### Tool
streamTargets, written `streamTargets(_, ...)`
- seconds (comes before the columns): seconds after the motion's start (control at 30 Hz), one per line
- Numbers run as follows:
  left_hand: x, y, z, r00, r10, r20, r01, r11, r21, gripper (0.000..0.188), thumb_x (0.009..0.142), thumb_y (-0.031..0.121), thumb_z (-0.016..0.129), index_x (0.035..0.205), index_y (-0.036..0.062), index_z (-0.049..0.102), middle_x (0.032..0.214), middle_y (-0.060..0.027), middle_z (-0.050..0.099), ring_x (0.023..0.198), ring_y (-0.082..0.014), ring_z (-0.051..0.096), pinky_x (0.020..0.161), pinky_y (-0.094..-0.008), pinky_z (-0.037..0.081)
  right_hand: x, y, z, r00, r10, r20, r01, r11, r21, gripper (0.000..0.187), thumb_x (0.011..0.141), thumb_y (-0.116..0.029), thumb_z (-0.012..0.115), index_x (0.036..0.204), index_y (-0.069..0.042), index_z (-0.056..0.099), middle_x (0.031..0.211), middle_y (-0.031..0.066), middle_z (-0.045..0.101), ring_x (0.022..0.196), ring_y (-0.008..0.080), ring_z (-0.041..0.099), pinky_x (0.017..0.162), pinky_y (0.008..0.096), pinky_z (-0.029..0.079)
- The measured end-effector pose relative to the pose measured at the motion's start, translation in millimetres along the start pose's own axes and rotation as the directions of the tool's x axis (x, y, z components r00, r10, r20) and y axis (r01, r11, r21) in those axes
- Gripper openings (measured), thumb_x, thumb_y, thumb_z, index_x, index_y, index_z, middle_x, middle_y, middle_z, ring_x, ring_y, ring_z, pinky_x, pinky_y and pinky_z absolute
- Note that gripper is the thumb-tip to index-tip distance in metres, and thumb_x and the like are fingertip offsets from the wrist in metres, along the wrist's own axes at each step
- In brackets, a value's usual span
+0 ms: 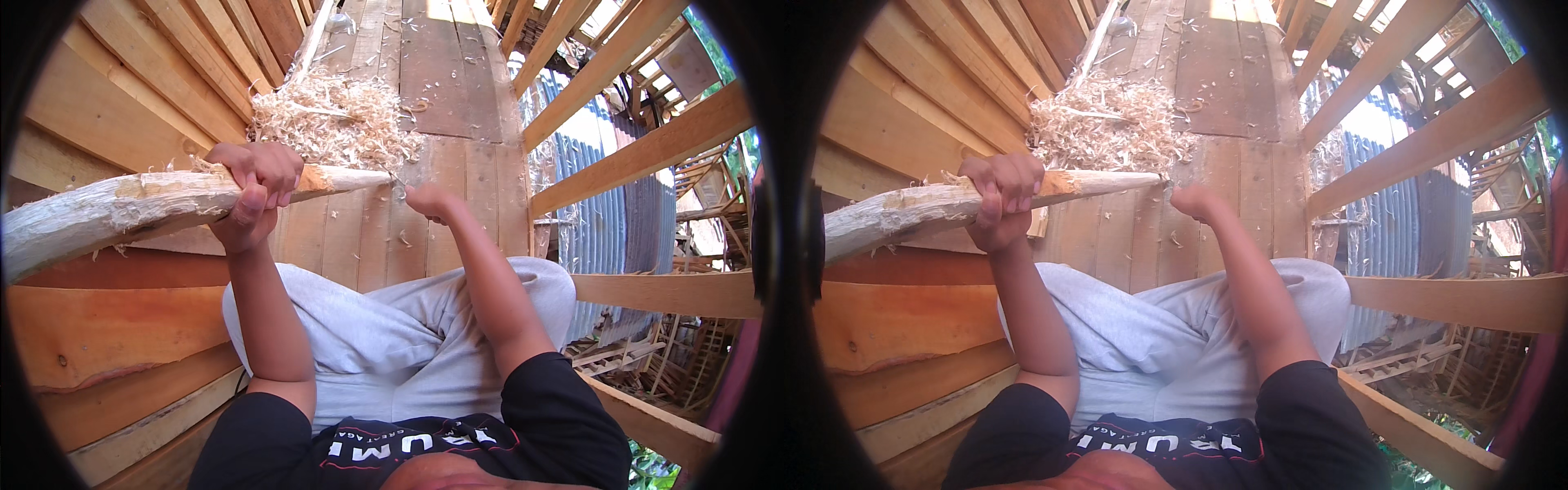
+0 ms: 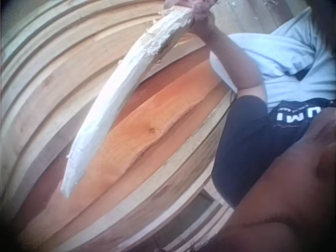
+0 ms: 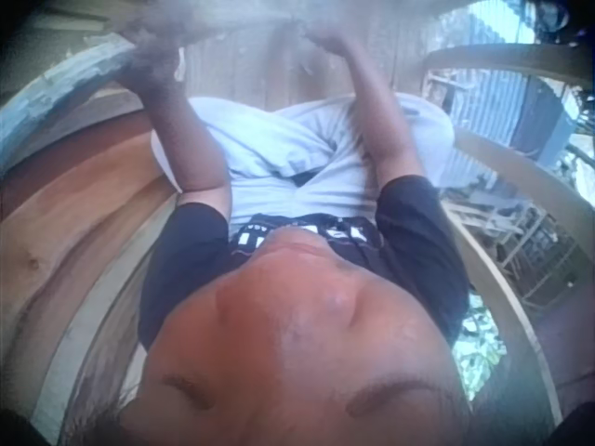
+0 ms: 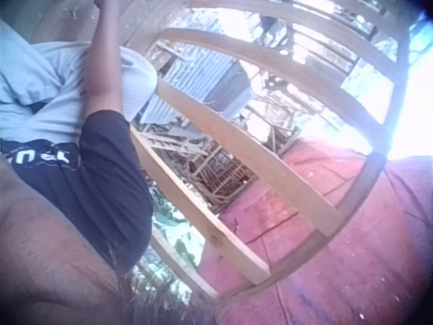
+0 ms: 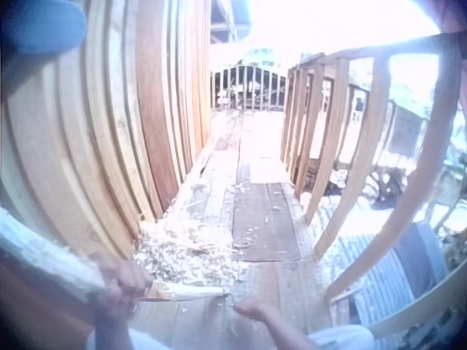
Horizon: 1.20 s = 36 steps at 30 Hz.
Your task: The person sits cross-legged on a wooden floor and uses a knife to carve a long, curved piece of wood. They repeatedly shave off thin layers of wood, rotating the piece to work on different sides and gradually shaping it.
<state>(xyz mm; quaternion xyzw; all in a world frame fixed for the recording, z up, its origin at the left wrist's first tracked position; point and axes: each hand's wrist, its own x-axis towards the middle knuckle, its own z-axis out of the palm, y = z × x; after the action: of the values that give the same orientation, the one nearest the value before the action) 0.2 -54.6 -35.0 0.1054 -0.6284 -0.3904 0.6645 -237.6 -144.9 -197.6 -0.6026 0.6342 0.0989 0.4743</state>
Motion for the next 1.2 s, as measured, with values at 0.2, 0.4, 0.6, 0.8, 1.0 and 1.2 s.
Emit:
streamTargets(0.2,7,-5,6,1.000,-0.008,-0.020,0.008,1.000,0.004,0.022,0.091,0.021,0.061,0.081,0.0123,0.043,0.060,0.0022,0.043,0.055,-0.0122,0.043,0.061,-0.0310,0.038,47,7,18,0.957,-0.187,-0.224,0.167,0.980,-0.106,0.052,0.096,-0.037,0.042,0.095,0.011,0.064,0.085,0.0234,0.066,0.070,0.0312,0.065,0.065,0.0436,0.050)
streamTargets(0.4,-1,1,10,0.998,-0.060,0.007,0.059,0.997,0.043,0.025,0.089,0.019,0.062,0.076,0.0124,0.043,0.058,0.0020,0.043,0.054,-0.0123,0.044,0.059,-0.0307,0.038,-5,0,11,0.996,-0.076,-0.046,0.076,0.997,-0.011,0.051,0.096,-0.035,0.042,0.097,0.011,0.064,0.088,0.0252,0.066,0.072,0.0334,0.065,0.066,0.0435,0.051)
streamTargets(0.6,5,-1,13,0.999,-0.037,-0.038,0.038,0.999,0.025,0.024,0.088,0.017,0.063,0.078,0.0130,0.041,0.060,0.0018,0.044,0.054,-0.0123,0.043,0.059,-0.0308,0.038,10,1,5,0.991,-0.100,-0.087,0.090,0.989,-0.119,0.047,0.095,-0.032,0.044,0.102,0.009,0.064,0.102,0.0271,0.065,0.092,0.0367,0.065,0.079,0.0441,0.051)
streamTargets(0.8,6,-7,27,0.998,-0.058,-0.024,0.060,0.996,0.066,0.024,0.088,0.017,0.064,0.079,0.0128,0.042,0.060,0.0015,0.043,0.055,-0.0124,0.043,0.059,-0.0309,0.038,26,11,20,0.985,-0.094,-0.147,0.091,0.996,-0.027,0.047,0.095,-0.032,0.044,0.112,0.008,0.062,0.124,0.0284,0.057,0.119,0.0401,0.054,0.099,0.0440,0.044)
streamTargets(1.0,1,-4,18,0.999,-0.052,0.002,0.052,0.995,0.084,0.025,0.088,0.017,0.066,0.079,0.0121,0.043,0.059,0.0008,0.045,0.054,-0.0130,0.044,0.057,-0.0314,0.038,-3,5,13,0.998,-0.050,-0.041,0.046,0.996,-0.082,0.050,0.098,-0.034,0.039,0.114,0.007,0.062,0.124,0.0265,0.058,0.117,0.0391,0.056,0.098,0.0442,0.045)
streamTargets(1.2,3,-5,21,0.999,-0.030,-0.042,0.030,1.000,-0.003,0.027,0.087,0.012,0.068,0.082,0.0101,0.041,0.062,-0.0038,0.048,0.055,-0.0146,0.045,0.058,-0.0319,0.042,37,16,23,0.986,-0.117,-0.121,0.095,0.979,-0.178,0.050,0.099,-0.034,0.036,0.112,0.005,0.063,0.122,0.0264,0.059,0.115,0.0403,0.056,0.095,0.0447,0.046)
